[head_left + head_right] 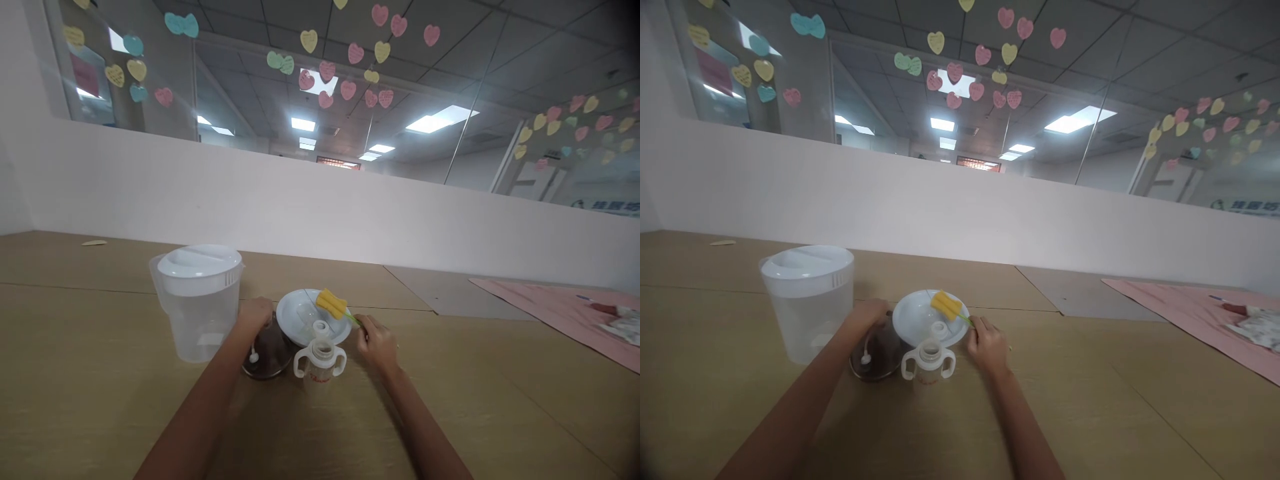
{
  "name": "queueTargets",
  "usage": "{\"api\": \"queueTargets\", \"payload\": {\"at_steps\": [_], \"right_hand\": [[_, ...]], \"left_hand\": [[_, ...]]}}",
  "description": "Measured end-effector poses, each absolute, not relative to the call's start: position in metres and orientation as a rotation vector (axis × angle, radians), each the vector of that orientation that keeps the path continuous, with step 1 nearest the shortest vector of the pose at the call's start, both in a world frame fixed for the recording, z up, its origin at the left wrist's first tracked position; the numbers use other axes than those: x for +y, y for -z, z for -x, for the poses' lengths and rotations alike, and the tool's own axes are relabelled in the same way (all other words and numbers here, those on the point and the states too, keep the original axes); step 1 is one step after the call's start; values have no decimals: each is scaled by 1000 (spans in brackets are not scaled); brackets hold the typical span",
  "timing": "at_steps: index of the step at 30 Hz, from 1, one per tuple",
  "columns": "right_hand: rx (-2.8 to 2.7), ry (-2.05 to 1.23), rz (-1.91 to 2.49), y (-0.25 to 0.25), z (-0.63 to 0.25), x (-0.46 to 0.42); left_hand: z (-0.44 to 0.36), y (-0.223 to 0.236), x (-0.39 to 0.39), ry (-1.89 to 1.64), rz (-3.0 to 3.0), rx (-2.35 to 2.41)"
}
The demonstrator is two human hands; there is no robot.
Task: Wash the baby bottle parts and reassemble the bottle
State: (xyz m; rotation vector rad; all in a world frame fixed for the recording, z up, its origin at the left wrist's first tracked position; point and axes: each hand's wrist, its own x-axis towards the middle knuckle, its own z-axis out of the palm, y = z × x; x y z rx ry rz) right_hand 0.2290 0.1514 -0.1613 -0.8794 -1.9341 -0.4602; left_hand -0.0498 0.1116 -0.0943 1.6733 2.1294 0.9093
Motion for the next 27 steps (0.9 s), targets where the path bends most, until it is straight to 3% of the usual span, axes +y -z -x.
{"api": "queueTargets", "payload": {"at_steps": [7, 17, 27], "right_hand": [[-1890, 453, 975, 163, -226, 155], [-1868, 386, 987, 164, -223, 156], [-1918, 257, 849, 168, -222, 160]], "left_hand": [[25, 69, 115, -589, -1917, 2334], [-12, 111, 137, -622, -2165, 2287], [-22, 52, 107, -791, -2339, 2017]]}}
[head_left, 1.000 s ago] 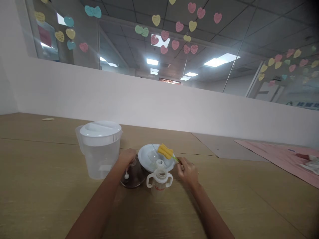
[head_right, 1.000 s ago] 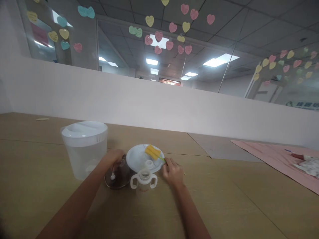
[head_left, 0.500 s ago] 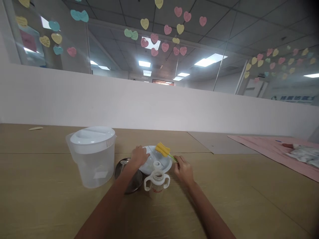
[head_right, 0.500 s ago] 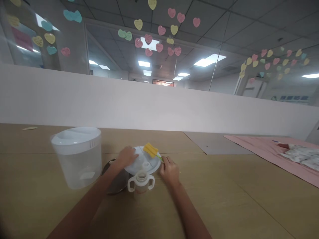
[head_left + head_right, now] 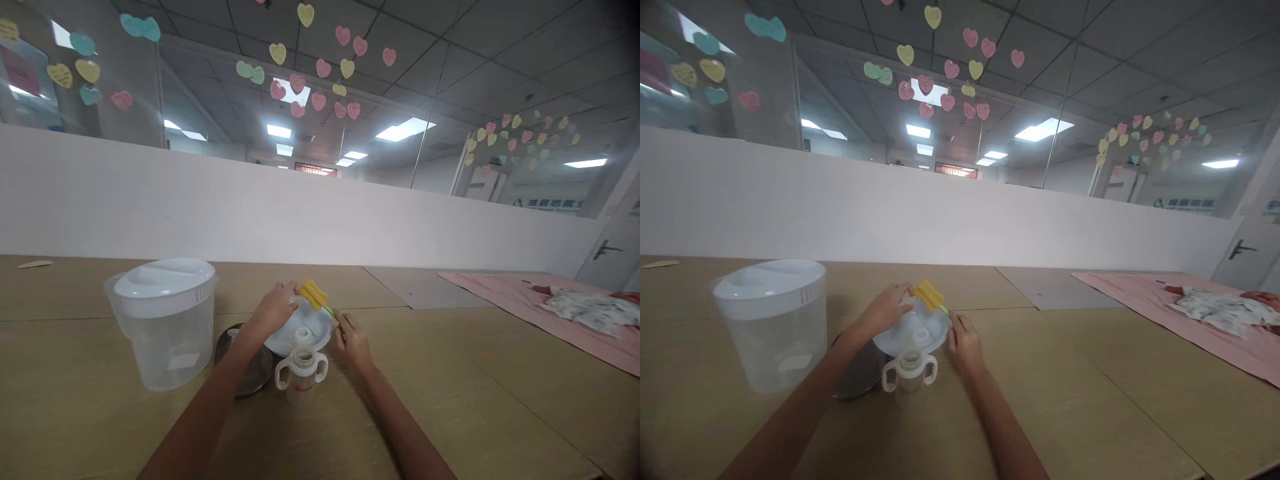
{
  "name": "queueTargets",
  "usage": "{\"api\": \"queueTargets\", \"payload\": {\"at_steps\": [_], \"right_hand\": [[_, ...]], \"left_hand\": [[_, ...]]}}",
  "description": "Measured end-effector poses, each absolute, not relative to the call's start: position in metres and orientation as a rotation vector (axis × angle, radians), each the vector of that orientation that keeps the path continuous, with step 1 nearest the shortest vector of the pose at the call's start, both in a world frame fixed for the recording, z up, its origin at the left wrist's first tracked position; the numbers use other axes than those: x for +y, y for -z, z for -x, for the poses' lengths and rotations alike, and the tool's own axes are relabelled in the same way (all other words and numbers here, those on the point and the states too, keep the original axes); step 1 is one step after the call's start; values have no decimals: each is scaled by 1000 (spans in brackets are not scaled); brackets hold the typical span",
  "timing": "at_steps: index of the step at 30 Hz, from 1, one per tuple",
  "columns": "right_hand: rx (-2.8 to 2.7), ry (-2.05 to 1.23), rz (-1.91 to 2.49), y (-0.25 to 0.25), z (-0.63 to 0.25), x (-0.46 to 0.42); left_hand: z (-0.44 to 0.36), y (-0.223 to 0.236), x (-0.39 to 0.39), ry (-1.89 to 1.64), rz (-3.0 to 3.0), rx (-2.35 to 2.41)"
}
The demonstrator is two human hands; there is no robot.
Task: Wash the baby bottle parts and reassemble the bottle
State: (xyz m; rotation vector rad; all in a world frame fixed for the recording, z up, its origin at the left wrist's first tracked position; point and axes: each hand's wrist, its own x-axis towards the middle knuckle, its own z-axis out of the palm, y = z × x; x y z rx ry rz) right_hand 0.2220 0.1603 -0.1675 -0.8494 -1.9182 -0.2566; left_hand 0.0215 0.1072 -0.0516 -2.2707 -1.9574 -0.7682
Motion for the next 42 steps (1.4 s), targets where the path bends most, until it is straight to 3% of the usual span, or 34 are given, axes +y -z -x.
{"api": "queueTargets", "payload": {"at_steps": [9, 16, 20, 26, 32, 42], "right_hand": [[-1962, 515, 640, 155, -228, 151], [-1882, 666, 585, 149, -234, 142], [-1847, 661, 523, 153, -229, 141], [-1892, 627, 549, 160, -224, 144], [-1773, 534, 705, 163, -228, 152], [-1836, 502, 731, 164, -227, 153]], "left_hand": [[-21, 22, 73, 1076, 2533, -1746], [-30, 26, 70, 1201, 2778, -2083], [-16, 19, 67, 1202, 2835, -1753], [9, 19, 71, 866, 2480, -1813], [21, 37, 79, 255, 2015, -2128], [39, 66, 104, -14, 1980, -2320]]}}
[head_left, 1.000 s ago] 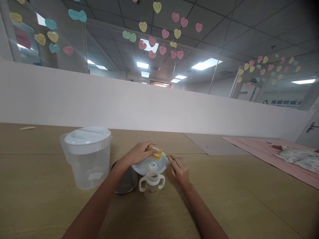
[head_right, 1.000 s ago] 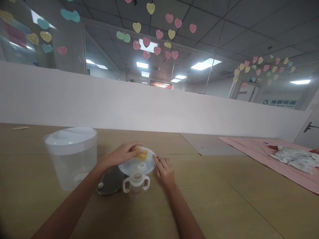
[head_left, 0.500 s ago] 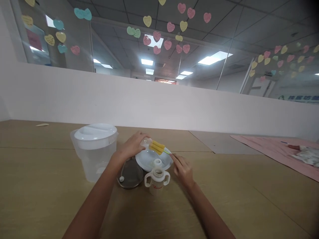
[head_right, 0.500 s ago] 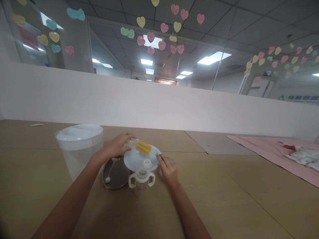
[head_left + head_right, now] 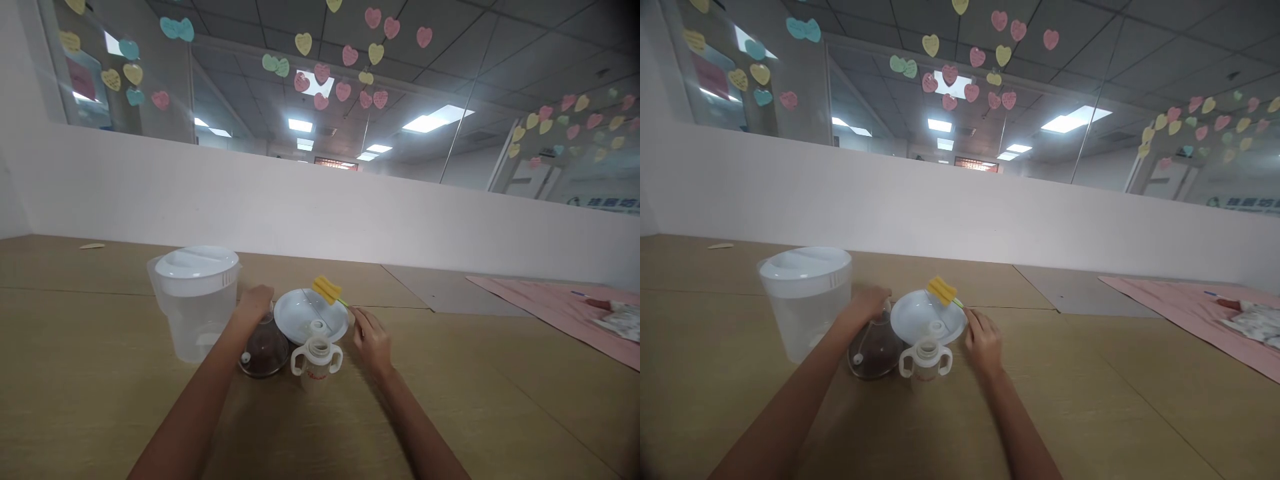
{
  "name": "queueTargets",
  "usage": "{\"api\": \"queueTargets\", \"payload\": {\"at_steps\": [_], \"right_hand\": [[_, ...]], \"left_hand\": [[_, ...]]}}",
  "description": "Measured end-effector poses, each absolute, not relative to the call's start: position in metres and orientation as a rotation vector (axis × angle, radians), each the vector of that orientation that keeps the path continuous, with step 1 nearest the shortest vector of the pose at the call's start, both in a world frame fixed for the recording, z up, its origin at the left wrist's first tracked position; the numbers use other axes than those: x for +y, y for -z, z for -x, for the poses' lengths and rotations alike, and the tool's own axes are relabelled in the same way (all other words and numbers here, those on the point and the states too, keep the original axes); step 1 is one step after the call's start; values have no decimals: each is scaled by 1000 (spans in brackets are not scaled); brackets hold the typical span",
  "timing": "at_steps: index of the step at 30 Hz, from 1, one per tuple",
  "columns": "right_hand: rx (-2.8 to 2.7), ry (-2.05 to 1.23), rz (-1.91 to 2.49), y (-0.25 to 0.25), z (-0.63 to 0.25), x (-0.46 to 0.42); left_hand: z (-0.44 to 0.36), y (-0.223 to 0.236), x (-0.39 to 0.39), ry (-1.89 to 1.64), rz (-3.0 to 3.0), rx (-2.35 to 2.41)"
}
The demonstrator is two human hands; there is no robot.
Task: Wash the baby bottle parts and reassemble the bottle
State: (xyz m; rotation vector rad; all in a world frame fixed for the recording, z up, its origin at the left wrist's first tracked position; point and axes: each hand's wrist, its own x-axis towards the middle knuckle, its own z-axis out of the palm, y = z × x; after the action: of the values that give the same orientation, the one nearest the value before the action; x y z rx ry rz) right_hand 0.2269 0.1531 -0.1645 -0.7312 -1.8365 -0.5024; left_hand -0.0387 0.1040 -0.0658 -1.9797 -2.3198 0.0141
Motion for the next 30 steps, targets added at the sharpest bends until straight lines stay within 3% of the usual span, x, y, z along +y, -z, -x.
{"api": "queueTargets", "payload": {"at_steps": [17, 30], "right_hand": [[-1875, 454, 775, 164, -226, 152], [-1883, 451, 750, 163, -225, 151]], "left_hand": [[37, 55, 95, 57, 2049, -2290], [42, 83, 109, 4, 2184, -2308]]}}
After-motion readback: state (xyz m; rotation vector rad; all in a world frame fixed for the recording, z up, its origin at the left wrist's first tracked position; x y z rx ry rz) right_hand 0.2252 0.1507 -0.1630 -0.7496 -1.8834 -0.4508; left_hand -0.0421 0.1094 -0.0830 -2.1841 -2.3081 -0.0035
